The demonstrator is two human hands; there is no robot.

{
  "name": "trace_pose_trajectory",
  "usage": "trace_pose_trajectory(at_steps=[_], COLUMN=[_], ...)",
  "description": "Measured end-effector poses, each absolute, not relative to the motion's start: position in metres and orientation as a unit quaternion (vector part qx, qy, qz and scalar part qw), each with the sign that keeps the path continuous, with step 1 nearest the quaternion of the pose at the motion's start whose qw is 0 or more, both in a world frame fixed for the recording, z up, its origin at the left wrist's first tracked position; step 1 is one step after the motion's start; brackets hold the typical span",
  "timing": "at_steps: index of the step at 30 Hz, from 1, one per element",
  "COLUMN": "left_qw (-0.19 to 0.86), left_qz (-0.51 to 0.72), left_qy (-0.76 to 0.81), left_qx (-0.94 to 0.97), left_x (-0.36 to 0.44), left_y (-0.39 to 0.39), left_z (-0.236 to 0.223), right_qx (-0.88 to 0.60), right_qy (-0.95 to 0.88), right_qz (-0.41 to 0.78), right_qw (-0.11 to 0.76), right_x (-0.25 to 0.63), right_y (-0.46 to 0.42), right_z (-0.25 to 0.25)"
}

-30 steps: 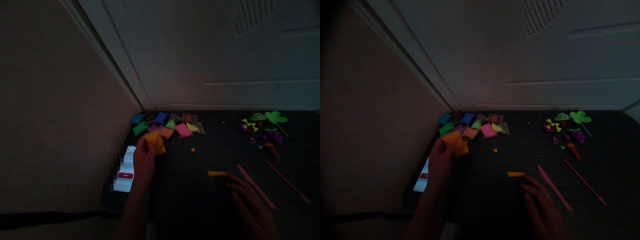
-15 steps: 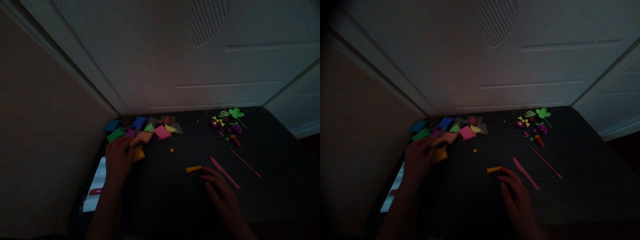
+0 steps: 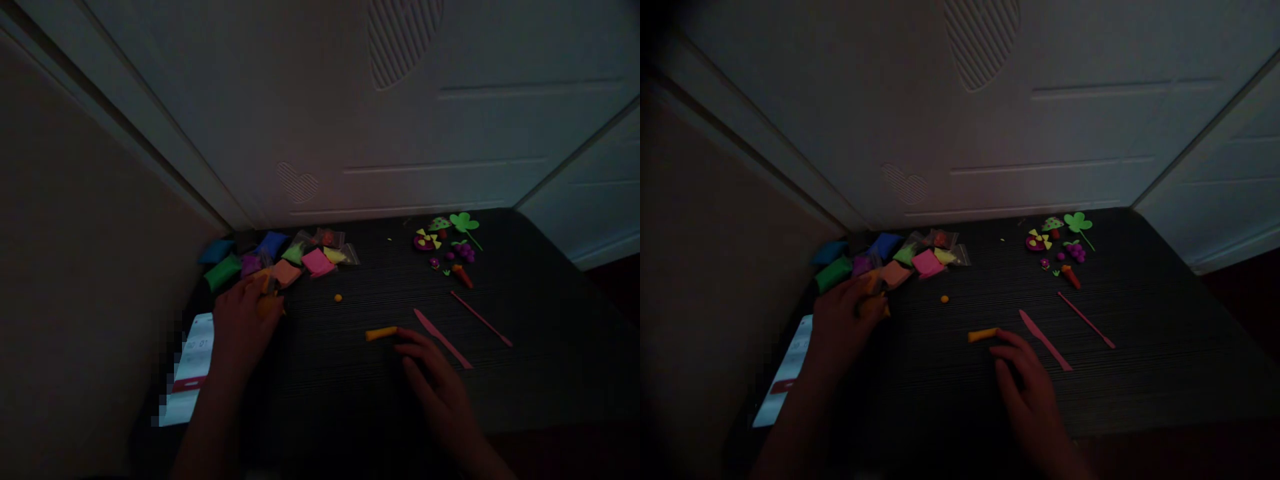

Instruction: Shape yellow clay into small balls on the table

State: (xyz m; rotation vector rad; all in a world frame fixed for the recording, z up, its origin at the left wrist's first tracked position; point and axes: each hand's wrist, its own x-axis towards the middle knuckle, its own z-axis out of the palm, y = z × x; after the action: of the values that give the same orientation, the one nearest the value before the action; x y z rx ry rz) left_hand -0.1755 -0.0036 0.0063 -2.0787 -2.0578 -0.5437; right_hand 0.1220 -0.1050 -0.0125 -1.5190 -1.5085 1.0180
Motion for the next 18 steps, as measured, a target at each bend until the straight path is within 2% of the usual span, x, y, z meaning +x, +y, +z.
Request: trace_pose_trajectory(at_steps=[6, 18], left_qw=[0.079, 0.008], left_qz=[-0.160, -0.217], left_qy=[-0.695, -0.721], left_qx=[-0.696, -0.658], left_x=[-0.163, -0.159], left_y=[-0.017, -0.026], left_z=[0.004, 0.001], right_qx=[-0.598, -0.610], right_qy=[-0.587, -0.599], right_qz=[0.397, 0.378], right_qw=[0.374, 0.356], right_x=[0.122, 0.128], right_y=[-0.105, -0.108], right_z=[-0.015, -0.022])
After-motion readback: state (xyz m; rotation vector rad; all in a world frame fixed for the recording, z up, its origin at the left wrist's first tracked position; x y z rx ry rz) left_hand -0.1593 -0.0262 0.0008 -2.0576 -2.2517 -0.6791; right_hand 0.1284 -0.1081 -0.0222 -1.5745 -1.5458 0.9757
